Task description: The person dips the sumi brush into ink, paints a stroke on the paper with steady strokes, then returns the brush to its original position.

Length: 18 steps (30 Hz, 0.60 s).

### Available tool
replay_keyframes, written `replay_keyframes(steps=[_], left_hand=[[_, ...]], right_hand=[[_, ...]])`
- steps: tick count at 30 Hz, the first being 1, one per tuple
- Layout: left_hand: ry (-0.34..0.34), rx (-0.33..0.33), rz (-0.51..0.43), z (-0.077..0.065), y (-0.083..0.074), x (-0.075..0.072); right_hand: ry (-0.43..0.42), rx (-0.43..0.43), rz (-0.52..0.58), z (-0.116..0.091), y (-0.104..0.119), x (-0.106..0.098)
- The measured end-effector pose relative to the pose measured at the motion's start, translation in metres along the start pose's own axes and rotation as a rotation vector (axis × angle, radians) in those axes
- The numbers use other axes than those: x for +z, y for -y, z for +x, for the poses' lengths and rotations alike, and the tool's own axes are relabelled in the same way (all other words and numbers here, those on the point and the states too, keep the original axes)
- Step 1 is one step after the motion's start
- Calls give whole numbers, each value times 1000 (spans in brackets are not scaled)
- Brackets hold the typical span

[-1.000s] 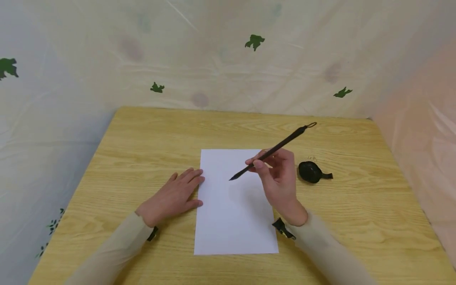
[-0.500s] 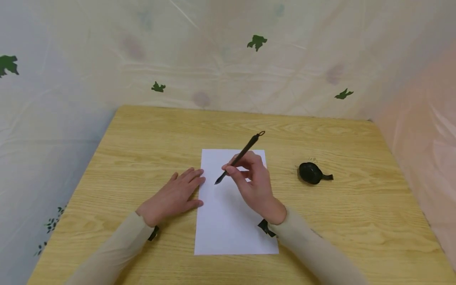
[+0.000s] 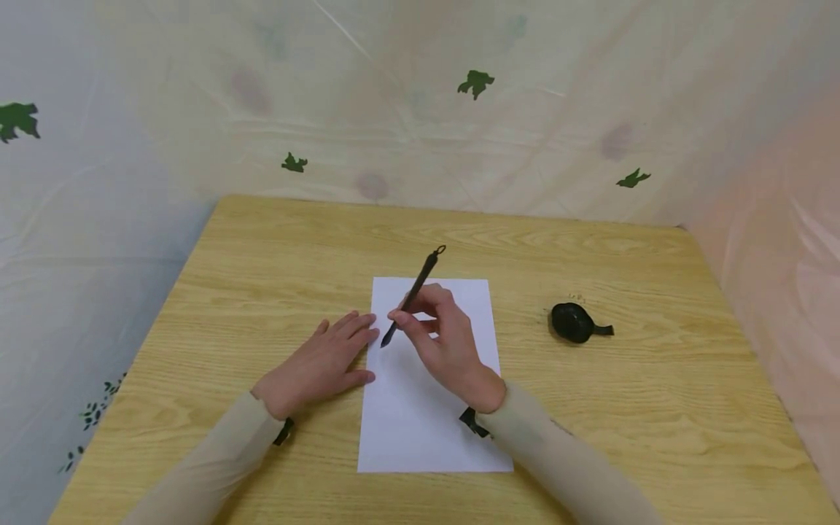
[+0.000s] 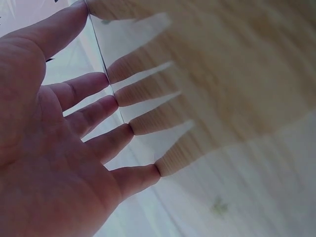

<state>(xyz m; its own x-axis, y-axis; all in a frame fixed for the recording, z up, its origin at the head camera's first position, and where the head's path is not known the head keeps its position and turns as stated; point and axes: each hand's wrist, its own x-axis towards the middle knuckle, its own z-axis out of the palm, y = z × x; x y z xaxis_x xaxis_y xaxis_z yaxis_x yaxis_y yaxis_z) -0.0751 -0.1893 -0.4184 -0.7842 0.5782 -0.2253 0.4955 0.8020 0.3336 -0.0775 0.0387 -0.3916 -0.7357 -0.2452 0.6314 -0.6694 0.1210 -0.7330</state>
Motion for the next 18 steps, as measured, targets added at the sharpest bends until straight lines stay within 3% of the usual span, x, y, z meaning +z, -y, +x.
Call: replay_keyframes(steps=[18], left_hand=[[-13,6,-1,2,1,2]], right_hand=[[64,42,-79,-5,-8,12]])
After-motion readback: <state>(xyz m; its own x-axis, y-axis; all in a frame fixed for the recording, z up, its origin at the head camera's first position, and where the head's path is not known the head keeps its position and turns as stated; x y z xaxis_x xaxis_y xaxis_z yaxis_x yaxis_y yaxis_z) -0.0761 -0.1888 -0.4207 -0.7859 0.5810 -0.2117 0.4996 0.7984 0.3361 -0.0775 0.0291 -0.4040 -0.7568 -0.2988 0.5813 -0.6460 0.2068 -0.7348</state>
